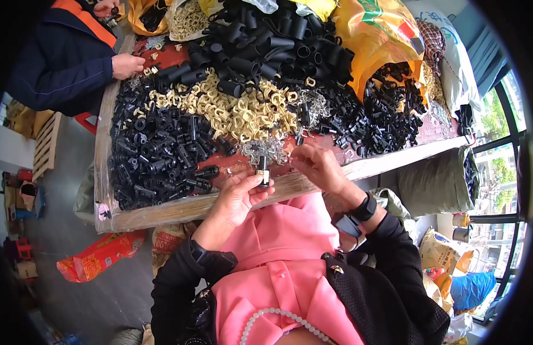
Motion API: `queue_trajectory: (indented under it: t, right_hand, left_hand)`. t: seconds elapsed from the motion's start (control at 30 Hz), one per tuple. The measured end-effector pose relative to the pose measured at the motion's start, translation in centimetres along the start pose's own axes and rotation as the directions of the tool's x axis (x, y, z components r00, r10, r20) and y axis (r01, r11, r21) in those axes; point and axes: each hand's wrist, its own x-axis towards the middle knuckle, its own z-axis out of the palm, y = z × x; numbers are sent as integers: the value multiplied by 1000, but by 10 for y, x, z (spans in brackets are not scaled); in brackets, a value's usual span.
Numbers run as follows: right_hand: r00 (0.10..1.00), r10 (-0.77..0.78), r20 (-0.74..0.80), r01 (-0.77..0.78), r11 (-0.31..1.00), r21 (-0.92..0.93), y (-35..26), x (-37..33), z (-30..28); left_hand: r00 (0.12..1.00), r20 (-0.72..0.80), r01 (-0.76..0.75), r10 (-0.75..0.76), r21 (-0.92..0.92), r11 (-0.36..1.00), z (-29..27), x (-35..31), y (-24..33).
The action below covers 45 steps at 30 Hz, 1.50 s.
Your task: The person assembles plastic components by hand, picking up a black housing, inserting a small metal spring, and then snapping a beige clip into the housing. This process is repeated for each assembly, with the person occasionally moving piles of parts aside to reach the work.
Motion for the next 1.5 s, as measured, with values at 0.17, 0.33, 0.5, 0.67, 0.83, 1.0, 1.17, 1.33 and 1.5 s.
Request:
queue_trajectory:
  t: [0.17,0.33,0.5,0.67,0.83,1.0,1.17,1.33,1.5]
  right_hand:
    - [980,-200,-20,140,747,-650,39,19,-20]
    - [958,-273,85,251,656,-711,53,29,-22]
    - [998,-50,-28,41,959,-280,27,26,-21]
    - [994,108,27,-111,924,365,-18,6,6]
    - [999,44,-28,-32,939,342,-43,-9,24]
    - [957,-272,-104,260,959,-116,-45,-16,24]
    - [786,-617,20,554,690,-466,-40,-9,17]
    - [778,-622,90,562,625,-541,-35,1,16]
    - [833,-549,66,519,735,-436,-42,58,4]
  left_hand:
    - [999,48,-14,13,32,999,0,7,4]
    - [1000,14,-11,11,18,1000,-2,15,7]
    - [999,-35,-31,32,38,999,2,17,8]
    - [999,-17,-44,46,84,996,13,9,3]
    - [994,40,-106,104,43,993,23,-6,-4]
    - [995,57,-85,82,42,996,29,-16,-5]
    - [989,142,34,-51,116,993,20,-9,-8]
    - [987,140,56,-73,121,991,17,-6,-3]
    - [989,140,-77,52,178,981,-10,5,25]
